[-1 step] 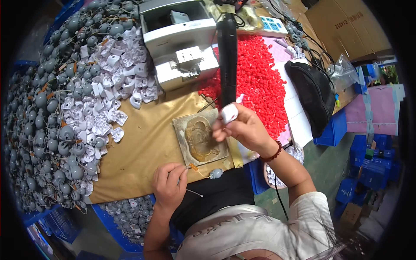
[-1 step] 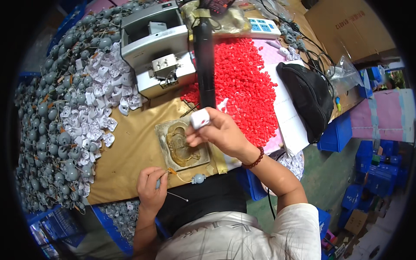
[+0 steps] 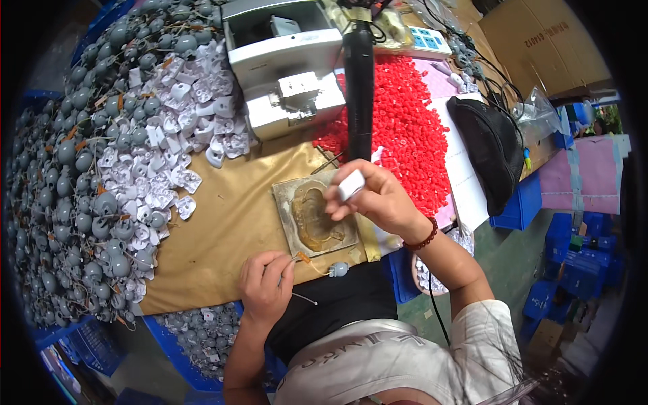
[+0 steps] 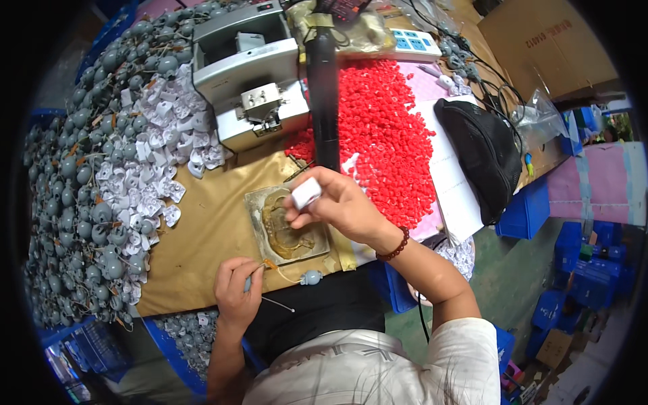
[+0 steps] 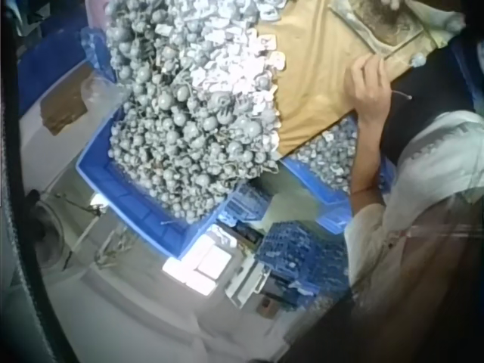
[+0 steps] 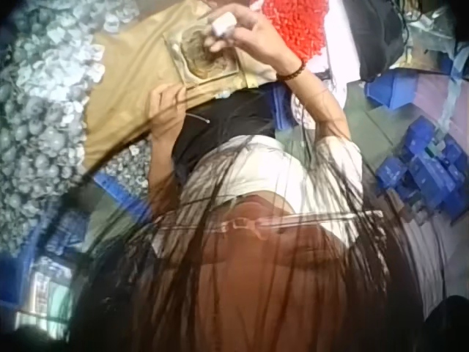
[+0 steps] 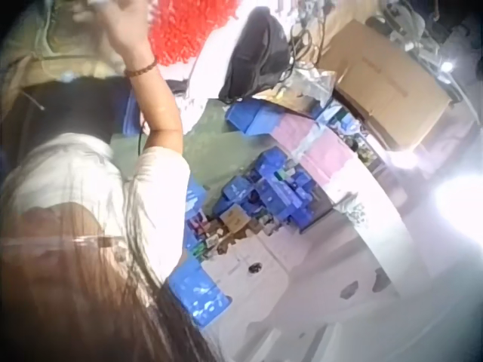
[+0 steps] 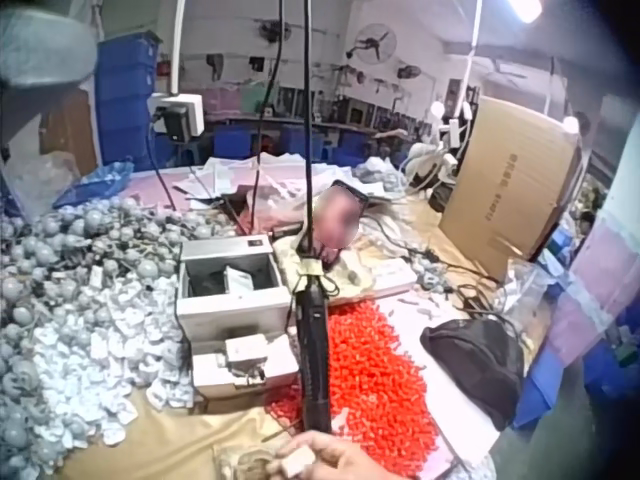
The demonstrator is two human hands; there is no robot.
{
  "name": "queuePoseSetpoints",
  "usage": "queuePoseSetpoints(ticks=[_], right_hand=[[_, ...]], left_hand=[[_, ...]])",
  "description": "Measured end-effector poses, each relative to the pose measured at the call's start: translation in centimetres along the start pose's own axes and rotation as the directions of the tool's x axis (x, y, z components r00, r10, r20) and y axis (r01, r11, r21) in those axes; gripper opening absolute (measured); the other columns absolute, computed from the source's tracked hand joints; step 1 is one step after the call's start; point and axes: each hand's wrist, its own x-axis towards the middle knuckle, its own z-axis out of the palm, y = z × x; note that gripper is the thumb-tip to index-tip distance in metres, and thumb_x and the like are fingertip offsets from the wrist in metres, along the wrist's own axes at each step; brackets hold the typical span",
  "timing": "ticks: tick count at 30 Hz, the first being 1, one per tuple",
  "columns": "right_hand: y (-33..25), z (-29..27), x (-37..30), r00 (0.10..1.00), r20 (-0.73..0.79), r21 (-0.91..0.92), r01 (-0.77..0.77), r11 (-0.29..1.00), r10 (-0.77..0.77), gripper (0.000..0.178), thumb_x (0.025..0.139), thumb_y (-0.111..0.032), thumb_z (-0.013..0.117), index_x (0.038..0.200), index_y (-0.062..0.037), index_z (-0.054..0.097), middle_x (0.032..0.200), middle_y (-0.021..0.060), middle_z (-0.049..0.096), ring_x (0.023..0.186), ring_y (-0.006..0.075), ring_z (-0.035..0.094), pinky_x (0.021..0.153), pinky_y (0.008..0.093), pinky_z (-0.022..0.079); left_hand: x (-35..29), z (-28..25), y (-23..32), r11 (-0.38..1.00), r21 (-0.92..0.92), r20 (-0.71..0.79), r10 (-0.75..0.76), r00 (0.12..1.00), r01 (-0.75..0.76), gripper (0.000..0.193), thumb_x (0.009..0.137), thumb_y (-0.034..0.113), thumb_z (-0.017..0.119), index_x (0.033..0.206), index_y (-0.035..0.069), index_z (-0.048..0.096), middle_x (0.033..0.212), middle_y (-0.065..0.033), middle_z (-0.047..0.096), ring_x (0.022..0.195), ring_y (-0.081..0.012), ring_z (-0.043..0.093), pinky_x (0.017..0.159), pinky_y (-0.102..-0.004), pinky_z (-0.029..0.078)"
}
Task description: Assembling small grey toy parts using an electric screwdriver at a factory workbench.
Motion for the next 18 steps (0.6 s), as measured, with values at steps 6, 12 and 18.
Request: queuePoseSetpoints(ticks=[6, 12, 18], right_hand=[[-0.3, 4.8, 4.3, 0.969, 0.147, 0.099, -0.215, 0.972, 0.199, 0.034, 0.104, -0.004, 0.054, 0.137, 0.0000, 0.048, 0.123, 0.0197, 0.064, 0.092, 0.0236, 0.073, 0.072, 0.0288, 0.064], [1.0, 9.1, 8.8, 0.951, 0.287, -0.671, 0.111, 0.733, 0.118, 0.026, 0.102, -0.012, 0.061, 0.126, -0.0001, 0.061, 0.113, 0.0134, 0.068, 0.091, 0.0218, 0.070, 0.080, 0.0327, 0.056], [5.0, 7.2, 13.6, 0.903, 0.424, -0.906, 0.424, -0.015, -0.065, 0.023, 0.090, -0.013, 0.072, 0.113, -0.0090, 0.073, 0.109, 0.0183, 0.064, 0.104, 0.0357, 0.061, 0.090, 0.0437, 0.050]], left_hand=[[0.9, -0.4, -0.7, 0.999, 0.015, -0.039, -0.030, 0.999, 0.031, 0.020, 0.078, 0.001, 0.079, 0.095, 0.007, 0.070, 0.093, -0.0084, 0.064, 0.082, -0.0285, 0.064, 0.071, -0.0406, 0.052], [-0.6, -1.1, -3.2, 0.984, -0.008, -0.087, -0.180, 0.980, 0.180, 0.016, 0.081, -0.003, 0.075, 0.095, 0.002, 0.068, 0.094, -0.0128, 0.065, 0.084, -0.0322, 0.066, 0.074, -0.0405, 0.054], [-0.4, -0.7, -4.5, 0.977, -0.077, -0.138, -0.210, 0.968, 0.201, 0.015, 0.081, -0.002, 0.074, 0.093, 0.003, 0.067, 0.094, -0.0126, 0.065, 0.084, -0.0327, 0.065, 0.074, -0.0411, 0.053]])
